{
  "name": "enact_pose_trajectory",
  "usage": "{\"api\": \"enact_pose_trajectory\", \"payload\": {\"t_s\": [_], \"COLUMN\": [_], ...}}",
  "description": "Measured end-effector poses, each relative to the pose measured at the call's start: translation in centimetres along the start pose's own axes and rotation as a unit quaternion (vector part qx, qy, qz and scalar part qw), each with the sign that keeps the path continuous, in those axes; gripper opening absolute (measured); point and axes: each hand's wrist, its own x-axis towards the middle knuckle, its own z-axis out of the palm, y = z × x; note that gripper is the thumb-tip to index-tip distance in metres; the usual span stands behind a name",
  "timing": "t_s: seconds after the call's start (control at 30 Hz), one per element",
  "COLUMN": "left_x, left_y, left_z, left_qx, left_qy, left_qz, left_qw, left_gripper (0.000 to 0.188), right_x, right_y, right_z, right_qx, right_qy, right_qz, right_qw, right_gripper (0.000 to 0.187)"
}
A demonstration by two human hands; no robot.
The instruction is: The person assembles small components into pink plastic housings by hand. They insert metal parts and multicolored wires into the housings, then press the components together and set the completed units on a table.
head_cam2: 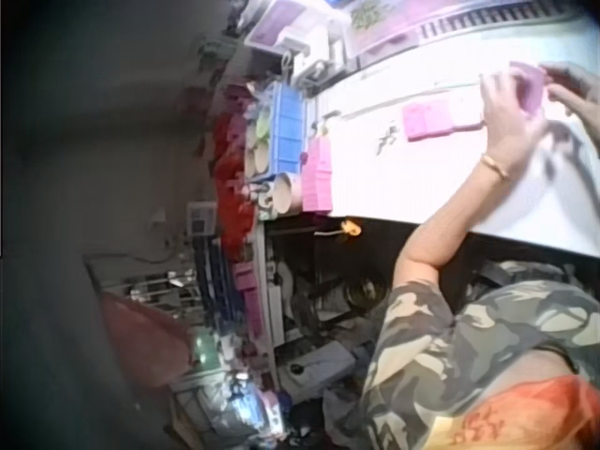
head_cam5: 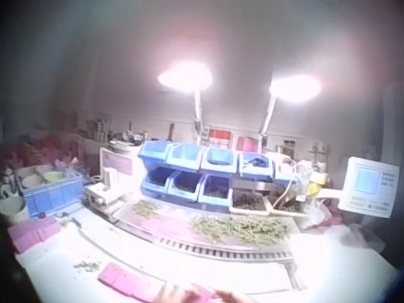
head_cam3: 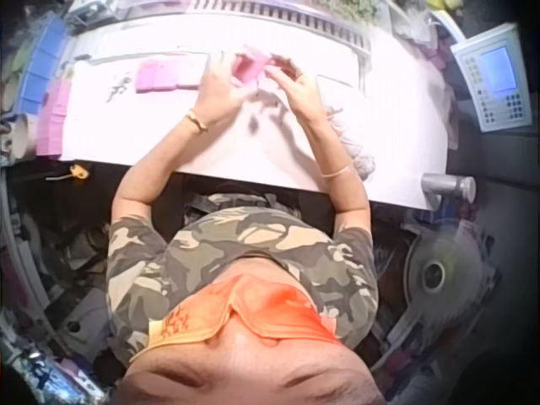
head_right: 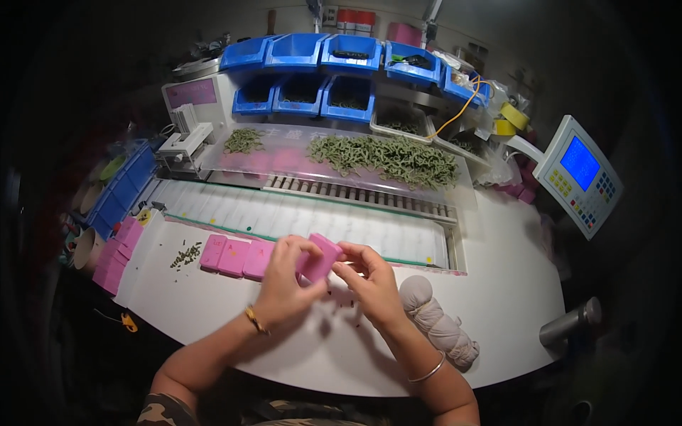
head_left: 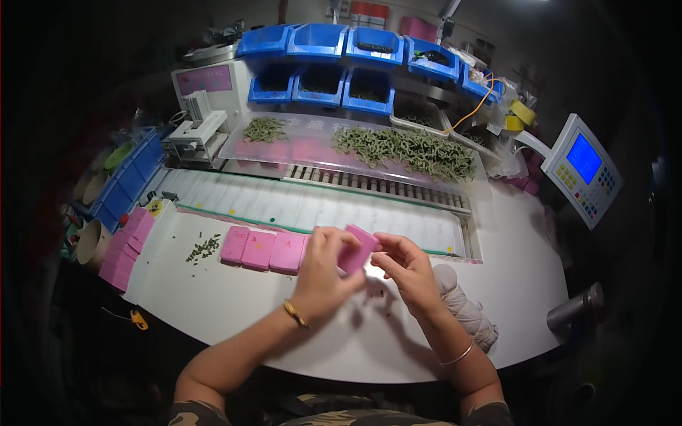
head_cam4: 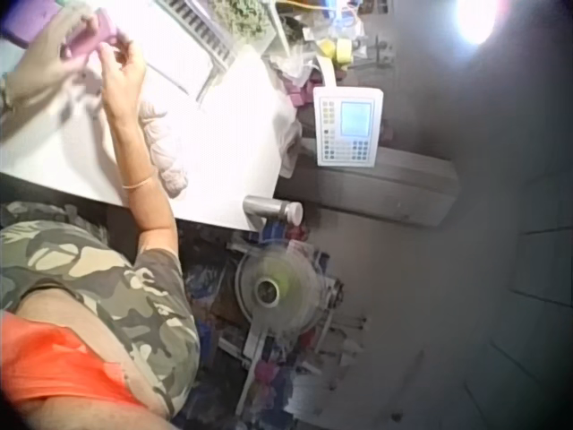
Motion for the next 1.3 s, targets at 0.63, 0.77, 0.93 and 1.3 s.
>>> {"api": "enact_pose_trajectory", "payload": {"t_s": [0.63, 0.77, 0.93, 1.3], "left_x": [7.4, 6.4, 7.4, 0.3], "left_y": [-13.0, -15.3, -18.5, -2.9], "left_z": [-7.0, -7.5, -10.9, -5.6], "left_qx": [0.324, 0.361, 0.305, 0.236], "left_qy": [0.052, 0.085, 0.081, -0.098], "left_qz": [-0.126, -0.091, -0.162, -0.046], "left_qw": [0.936, 0.924, 0.935, 0.966], "left_gripper": [0.039, 0.037, 0.026, 0.03], "right_x": [5.1, 3.8, 0.5, -4.0], "right_y": [5.5, 3.7, 0.3, -2.7], "right_z": [6.0, 3.9, -0.8, -5.7], "right_qx": [-0.446, -0.441, -0.446, -0.513], "right_qy": [-0.104, -0.112, -0.071, -0.035], "right_qz": [-0.221, -0.212, -0.258, -0.233], "right_qw": [0.861, 0.865, 0.854, 0.825], "right_gripper": [0.075, 0.072, 0.074, 0.079]}}
